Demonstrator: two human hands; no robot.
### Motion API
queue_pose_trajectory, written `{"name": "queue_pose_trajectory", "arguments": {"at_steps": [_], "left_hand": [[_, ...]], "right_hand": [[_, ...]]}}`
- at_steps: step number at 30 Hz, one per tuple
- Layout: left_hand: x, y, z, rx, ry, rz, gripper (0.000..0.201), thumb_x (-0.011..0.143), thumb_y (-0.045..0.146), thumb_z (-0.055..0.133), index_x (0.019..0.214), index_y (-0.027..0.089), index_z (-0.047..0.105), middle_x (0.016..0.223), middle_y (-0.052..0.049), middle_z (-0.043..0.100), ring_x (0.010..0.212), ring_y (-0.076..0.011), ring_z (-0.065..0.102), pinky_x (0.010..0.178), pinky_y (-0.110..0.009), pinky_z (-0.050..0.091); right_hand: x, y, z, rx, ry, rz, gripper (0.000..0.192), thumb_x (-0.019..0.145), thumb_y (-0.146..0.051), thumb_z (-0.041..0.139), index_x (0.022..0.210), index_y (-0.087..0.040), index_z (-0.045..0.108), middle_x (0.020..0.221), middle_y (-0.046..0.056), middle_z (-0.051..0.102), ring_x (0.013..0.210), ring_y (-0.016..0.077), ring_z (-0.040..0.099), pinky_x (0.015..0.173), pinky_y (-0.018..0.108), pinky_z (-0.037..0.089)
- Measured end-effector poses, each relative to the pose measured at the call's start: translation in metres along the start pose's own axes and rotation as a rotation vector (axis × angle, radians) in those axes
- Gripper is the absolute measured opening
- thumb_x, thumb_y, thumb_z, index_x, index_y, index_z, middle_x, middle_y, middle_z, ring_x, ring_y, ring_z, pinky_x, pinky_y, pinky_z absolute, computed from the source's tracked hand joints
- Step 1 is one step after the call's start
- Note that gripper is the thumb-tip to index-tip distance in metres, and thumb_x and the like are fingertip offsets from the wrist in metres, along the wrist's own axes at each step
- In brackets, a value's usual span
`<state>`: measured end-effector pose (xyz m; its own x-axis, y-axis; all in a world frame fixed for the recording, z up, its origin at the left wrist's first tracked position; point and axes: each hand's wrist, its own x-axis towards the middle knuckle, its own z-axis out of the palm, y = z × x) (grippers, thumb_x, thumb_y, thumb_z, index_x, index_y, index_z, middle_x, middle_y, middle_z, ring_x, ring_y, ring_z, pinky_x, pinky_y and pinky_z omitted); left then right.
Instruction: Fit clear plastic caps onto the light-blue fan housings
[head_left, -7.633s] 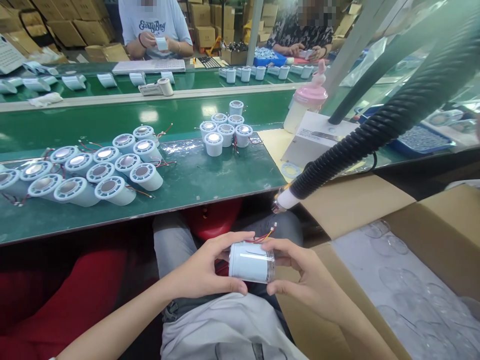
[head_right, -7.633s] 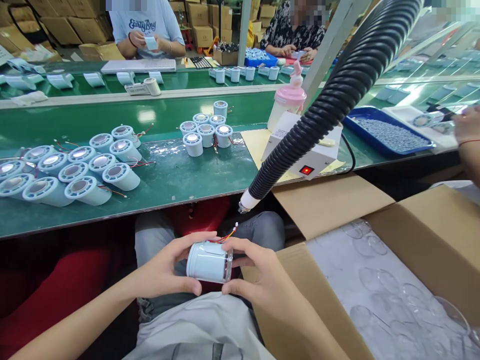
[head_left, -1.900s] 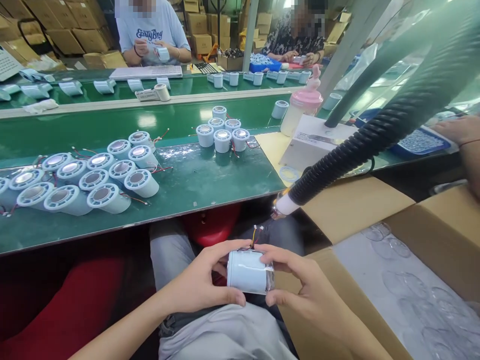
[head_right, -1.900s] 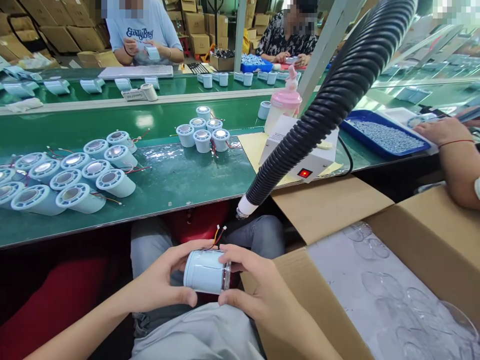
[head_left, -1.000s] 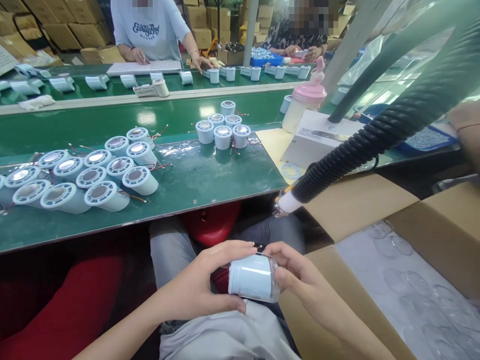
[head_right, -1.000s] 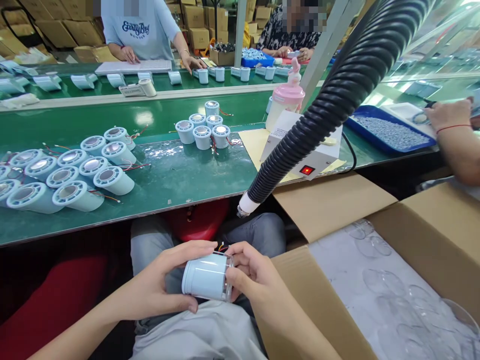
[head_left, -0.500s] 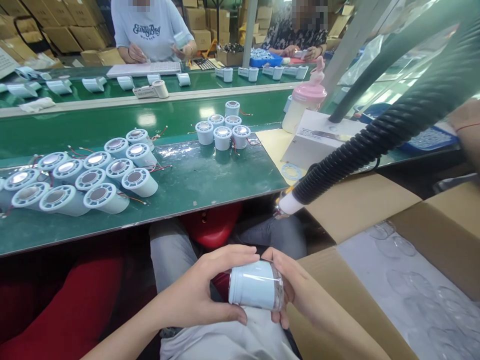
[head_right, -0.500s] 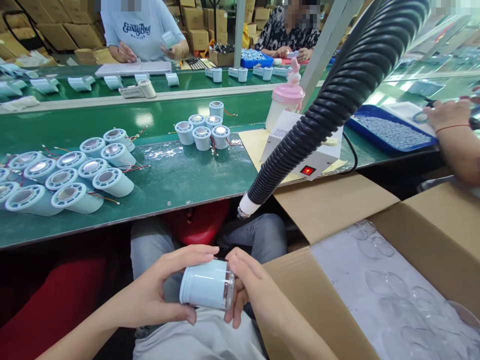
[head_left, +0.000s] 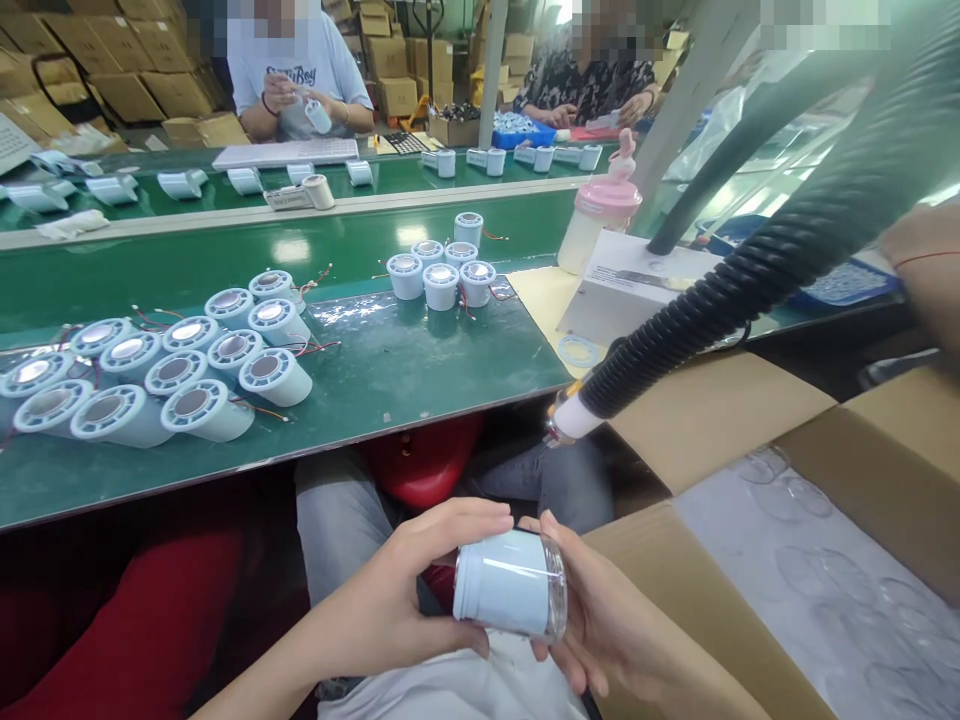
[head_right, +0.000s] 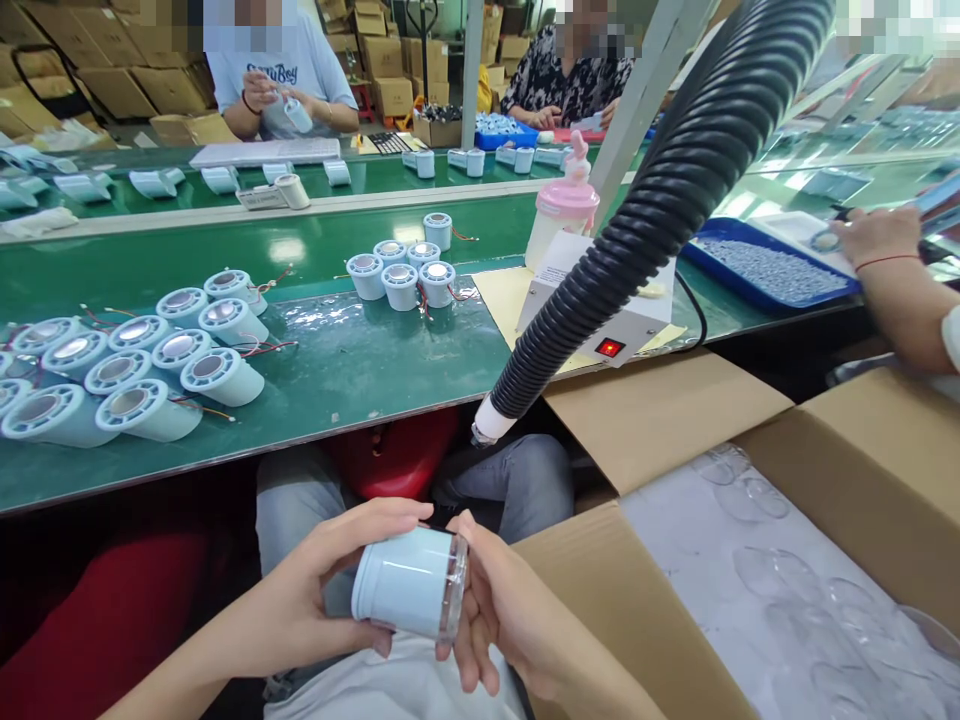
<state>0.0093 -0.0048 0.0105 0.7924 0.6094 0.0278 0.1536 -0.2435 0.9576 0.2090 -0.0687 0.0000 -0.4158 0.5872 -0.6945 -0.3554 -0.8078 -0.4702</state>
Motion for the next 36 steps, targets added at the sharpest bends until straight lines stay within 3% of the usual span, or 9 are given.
{"name": "queue_pose_trajectory", "arguments": {"at_steps": [8,14,19,21,23,25,27,30,36], "left_hand": [[-0.003,0.011,0.002,0.024,0.024,-0.010,0.079,0.071,0.014,0.076,0.135,0.041,0.039,0.134,-0.003,0.054,0.120,-0.0219,0.056,0.102,-0.031,0.046],[-0.003,0.009,0.001,0.054,-0.023,0.170,0.084,0.075,0.003,0.068,0.137,0.046,0.032,0.138,-0.002,0.048,0.127,-0.0199,0.049,0.105,-0.031,0.043],[-0.007,0.011,0.001,-0.010,-0.016,0.043,0.076,0.071,0.011,0.075,0.131,0.043,0.042,0.138,-0.002,0.047,0.129,-0.0237,0.046,0.104,-0.033,0.044],[-0.010,0.012,0.002,-0.112,0.011,-0.092,0.070,0.072,0.019,0.076,0.131,0.041,0.044,0.137,-0.003,0.047,0.128,-0.0255,0.047,0.099,-0.032,0.049],[-0.013,0.012,0.003,-0.235,0.033,-0.219,0.067,0.074,0.025,0.075,0.132,0.037,0.044,0.138,-0.005,0.045,0.124,-0.0267,0.050,0.095,-0.031,0.052],[-0.014,0.012,0.004,-0.342,0.051,-0.293,0.067,0.073,0.029,0.076,0.133,0.033,0.045,0.138,-0.007,0.044,0.120,-0.0278,0.053,0.094,-0.033,0.052],[-0.013,0.013,0.005,-0.417,0.058,-0.321,0.066,0.073,0.033,0.076,0.132,0.031,0.047,0.138,-0.008,0.046,0.118,-0.0288,0.054,0.093,-0.034,0.052],[-0.010,0.013,0.005,-0.492,0.047,-0.317,0.065,0.073,0.036,0.077,0.131,0.030,0.049,0.136,-0.008,0.049,0.119,-0.0303,0.054,0.094,-0.035,0.051],[-0.009,0.015,-0.001,-0.378,-0.030,-0.213,0.079,0.066,0.025,0.083,0.135,0.040,0.047,0.145,-0.003,0.043,0.130,-0.0288,0.046,0.106,-0.038,0.043]], "right_hand": [[-0.008,0.001,0.006,-0.121,-0.021,-0.223,0.059,0.074,-0.079,0.047,0.080,-0.021,0.043,0.051,0.000,0.060,0.033,0.0082,0.050,0.026,0.010,0.029],[-0.010,0.006,0.002,-0.180,-0.019,-0.268,0.055,0.083,-0.074,0.041,0.084,-0.019,0.046,0.052,-0.002,0.058,0.033,0.0084,0.052,0.027,0.010,0.032],[-0.012,0.007,0.000,-0.280,0.046,-0.289,0.067,0.082,-0.080,0.028,0.087,-0.017,0.051,0.051,0.002,0.059,0.035,0.0112,0.052,0.030,0.016,0.035],[-0.015,0.008,-0.002,-0.409,0.094,-0.452,0.070,0.084,-0.079,0.026,0.097,-0.016,0.055,0.065,0.006,0.065,0.050,0.0152,0.060,0.044,0.022,0.048],[-0.019,0.010,-0.006,-0.569,0.122,-0.673,0.069,0.085,-0.076,0.033,0.120,-0.020,0.051,0.104,0.013,0.066,0.086,0.0232,0.067,0.070,0.033,0.057],[-0.022,0.010,-0.011,-0.780,0.121,-0.898,0.068,0.083,-0.065,0.055,0.139,-0.031,0.035,0.140,0.012,0.046,0.123,0.0289,0.051,0.097,0.041,0.049],[-0.023,0.009,-0.014,-1.034,0.101,-1.132,0.070,0.084,-0.033,0.069,0.142,-0.040,0.029,0.151,0.006,0.034,0.136,0.0277,0.036,0.108,0.043,0.039],[-0.021,0.006,-0.018,-1.201,0.104,-1.343,0.066,0.084,0.001,0.055,0.136,-0.039,0.044,0.145,0.003,0.044,0.131,0.0210,0.045,0.107,0.036,0.042],[-0.020,0.008,-0.015,-0.721,0.082,-0.961,0.057,0.076,-0.030,0.077,0.129,-0.034,0.055,0.130,0.006,0.061,0.114,0.0247,0.061,0.092,0.033,0.055]]}}
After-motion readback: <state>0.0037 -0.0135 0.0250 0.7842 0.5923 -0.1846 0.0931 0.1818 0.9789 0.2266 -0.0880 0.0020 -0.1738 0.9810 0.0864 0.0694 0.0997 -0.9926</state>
